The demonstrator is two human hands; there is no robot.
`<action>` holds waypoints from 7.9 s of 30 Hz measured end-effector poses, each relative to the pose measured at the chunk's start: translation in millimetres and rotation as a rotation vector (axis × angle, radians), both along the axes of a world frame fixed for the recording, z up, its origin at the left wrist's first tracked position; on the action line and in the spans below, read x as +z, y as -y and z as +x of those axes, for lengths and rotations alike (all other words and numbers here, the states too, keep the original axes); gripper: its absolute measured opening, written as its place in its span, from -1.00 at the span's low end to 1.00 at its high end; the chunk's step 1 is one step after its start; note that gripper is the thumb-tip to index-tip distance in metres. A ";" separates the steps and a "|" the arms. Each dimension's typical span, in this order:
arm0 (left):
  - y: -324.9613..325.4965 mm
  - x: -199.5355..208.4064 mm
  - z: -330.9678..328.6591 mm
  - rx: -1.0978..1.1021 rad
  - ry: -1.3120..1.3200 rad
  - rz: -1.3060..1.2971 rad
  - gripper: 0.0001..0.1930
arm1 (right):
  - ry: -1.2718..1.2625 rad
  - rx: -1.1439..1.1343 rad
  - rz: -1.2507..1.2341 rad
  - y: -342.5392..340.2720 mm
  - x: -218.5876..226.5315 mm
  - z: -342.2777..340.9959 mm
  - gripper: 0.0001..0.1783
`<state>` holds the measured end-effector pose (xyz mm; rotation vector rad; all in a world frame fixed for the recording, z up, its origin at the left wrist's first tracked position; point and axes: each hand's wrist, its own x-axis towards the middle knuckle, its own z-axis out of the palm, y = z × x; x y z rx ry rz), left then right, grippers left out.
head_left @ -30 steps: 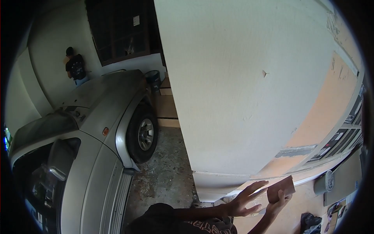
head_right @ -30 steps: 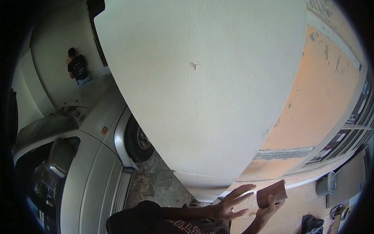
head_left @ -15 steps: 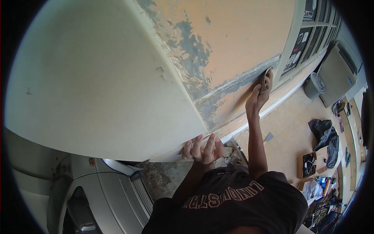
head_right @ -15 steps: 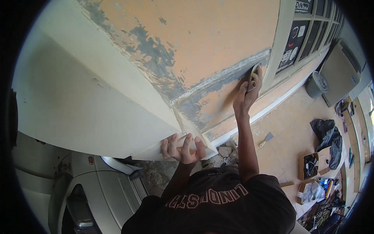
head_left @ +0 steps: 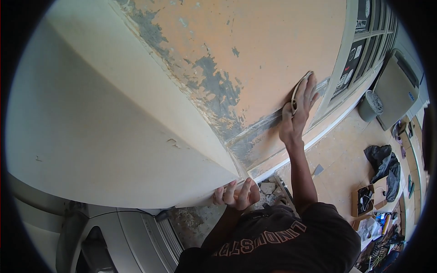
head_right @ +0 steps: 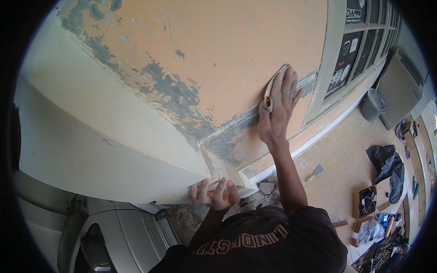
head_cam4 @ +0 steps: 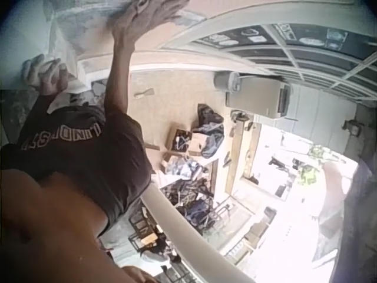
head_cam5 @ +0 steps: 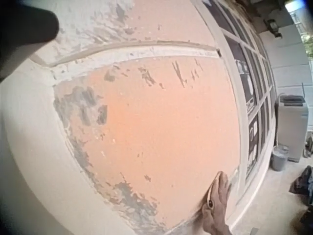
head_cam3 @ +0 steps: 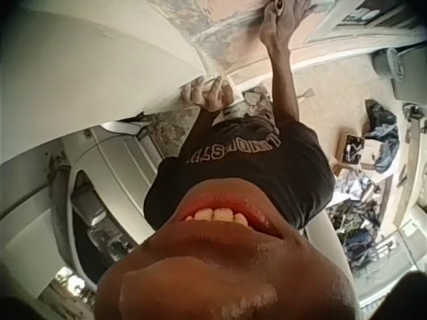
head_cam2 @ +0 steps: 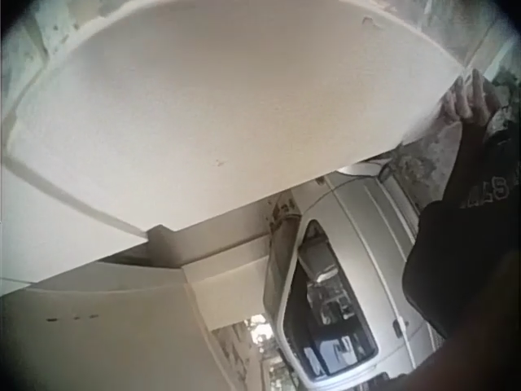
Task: Sanding and scraping a painted wall surface to prepare for painting.
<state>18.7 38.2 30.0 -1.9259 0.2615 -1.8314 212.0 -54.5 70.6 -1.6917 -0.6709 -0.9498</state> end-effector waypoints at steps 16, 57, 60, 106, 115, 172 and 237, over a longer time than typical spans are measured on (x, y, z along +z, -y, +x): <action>31.5 -27.9 3.7 -0.020 0.120 -0.494 -0.88 | 0.455 0.057 -0.159 -18.2 101.7 -25.5 -0.47; 26.4 -41.2 -24.5 -0.036 -0.147 -0.553 -0.73 | 0.348 0.094 -0.140 -49.4 123.0 -60.1 -0.15; 23.3 -25.5 -30.3 -0.031 -0.187 -0.499 -0.76 | 0.089 0.137 -0.213 -42.7 10.8 -68.5 -0.19; 24.4 -35.6 3.8 -0.063 0.049 -0.431 -0.94 | 0.406 0.111 -0.292 -21.0 -23.6 -36.9 -0.52; 23.3 -39.9 10.5 -0.087 0.082 -0.435 -0.93 | 0.178 -0.073 0.222 3.0 77.0 30.8 -0.40; 33.5 -45.4 -5.5 -0.131 -0.294 -0.645 -0.92 | -0.381 0.176 0.151 -12.0 -162.9 -59.8 -0.36; 24.7 -42.2 16.4 -0.057 0.022 -0.350 -0.96 | -1.128 0.247 0.647 72.1 -307.8 79.5 -0.31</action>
